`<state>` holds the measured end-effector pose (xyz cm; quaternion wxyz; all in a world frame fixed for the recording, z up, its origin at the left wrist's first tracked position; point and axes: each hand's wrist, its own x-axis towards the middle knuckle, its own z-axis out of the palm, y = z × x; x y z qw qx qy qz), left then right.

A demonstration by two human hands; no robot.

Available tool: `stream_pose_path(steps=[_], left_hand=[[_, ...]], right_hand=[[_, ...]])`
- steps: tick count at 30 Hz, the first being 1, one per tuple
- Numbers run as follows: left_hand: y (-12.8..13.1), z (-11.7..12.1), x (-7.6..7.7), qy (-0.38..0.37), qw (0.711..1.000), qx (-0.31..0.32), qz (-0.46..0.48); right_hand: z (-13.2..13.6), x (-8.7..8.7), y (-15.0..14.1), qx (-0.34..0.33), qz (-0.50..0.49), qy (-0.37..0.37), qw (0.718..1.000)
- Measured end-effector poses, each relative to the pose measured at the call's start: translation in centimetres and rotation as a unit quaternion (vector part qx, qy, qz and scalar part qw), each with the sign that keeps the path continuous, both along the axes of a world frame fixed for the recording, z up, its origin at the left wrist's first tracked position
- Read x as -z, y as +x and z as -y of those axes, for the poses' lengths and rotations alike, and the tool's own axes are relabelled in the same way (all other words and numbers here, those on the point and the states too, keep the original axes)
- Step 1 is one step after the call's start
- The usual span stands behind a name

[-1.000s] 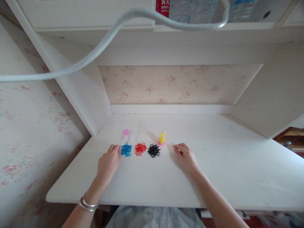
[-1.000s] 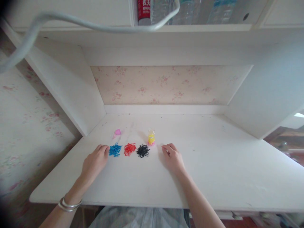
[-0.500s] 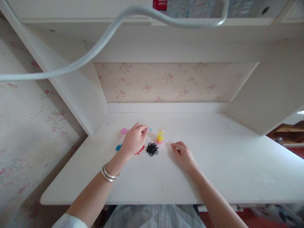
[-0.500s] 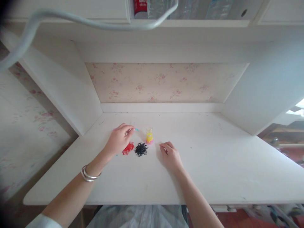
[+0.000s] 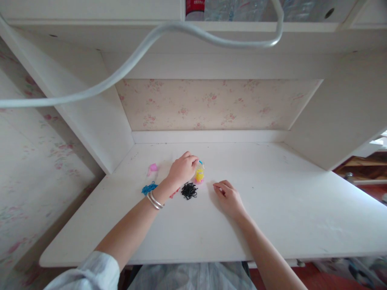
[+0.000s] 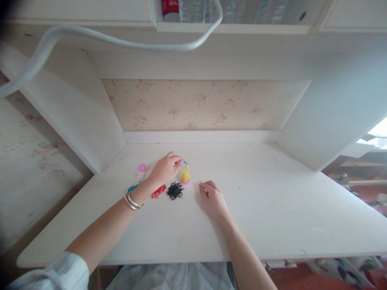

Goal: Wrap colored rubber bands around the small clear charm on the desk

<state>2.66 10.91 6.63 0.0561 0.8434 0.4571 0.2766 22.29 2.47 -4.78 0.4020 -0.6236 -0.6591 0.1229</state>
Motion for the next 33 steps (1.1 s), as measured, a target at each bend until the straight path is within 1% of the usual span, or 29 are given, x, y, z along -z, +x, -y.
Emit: stream_pose_path(steps=[4, 7, 10, 12, 14, 15, 17, 20, 22, 24, 26, 28, 33], left_hand=[[-0.1, -0.1, 0.2, 0.006, 1.000, 0.005, 0.014], [-1.3, -0.1, 0.4, 0.020, 0.999, 0.002, 0.043], [-3.5, 0.0, 1.1, 0.019, 0.998, 0.001, 0.059], [-5.4, 0.3, 1.8, 0.010, 0.997, -0.002, 0.071], [-7.3, 0.6, 2.7, -0.008, 0.995, -0.018, 0.094], [-8.3, 0.8, 3.2, -0.022, 0.993, -0.032, 0.108], [-9.9, 0.9, 4.1, -0.056, 0.985, -0.075, 0.143], [-11.8, 0.6, 5.1, -0.091, 0.966, -0.146, 0.193], [-12.8, 0.1, 5.4, -0.100, 0.955, -0.169, 0.222], [-13.6, -0.2, 5.6, -0.105, 0.948, -0.174, 0.246], [-14.2, -0.3, 5.6, -0.108, 0.943, -0.178, 0.261], [-14.6, -0.2, 5.7, -0.105, 0.943, -0.179, 0.260], [-15.0, 0.3, 5.9, -0.095, 0.952, -0.181, 0.230]], right_hand=[[0.0, -0.1, 0.0, -0.003, -0.001, 0.003, 1.000], [0.0, -0.2, 0.0, -0.006, 0.002, 0.005, 1.000], [0.1, -0.3, 0.0, -0.006, -0.002, 0.012, 1.000], [0.3, -0.4, -0.3, 0.004, -0.001, 0.023, 1.000], [0.8, -0.8, -1.2, 0.012, 0.007, 0.031, 0.999], [1.1, -1.1, -1.9, 0.005, 0.014, 0.029, 0.999], [1.6, -2.1, -3.9, -0.034, 0.033, 0.009, 0.999], [1.9, -3.9, -7.9, -0.108, 0.091, -0.052, 0.989], [1.6, -5.1, -10.7, -0.136, 0.151, -0.085, 0.975], [0.9, -5.9, -13.3, -0.156, 0.212, -0.107, 0.959], [0.0, -6.3, -15.4, -0.167, 0.262, -0.120, 0.943], [-0.9, -6.3, -17.0, -0.174, 0.294, -0.124, 0.932], [-2.4, -5.9, -19.2, -0.185, 0.328, -0.132, 0.917]])
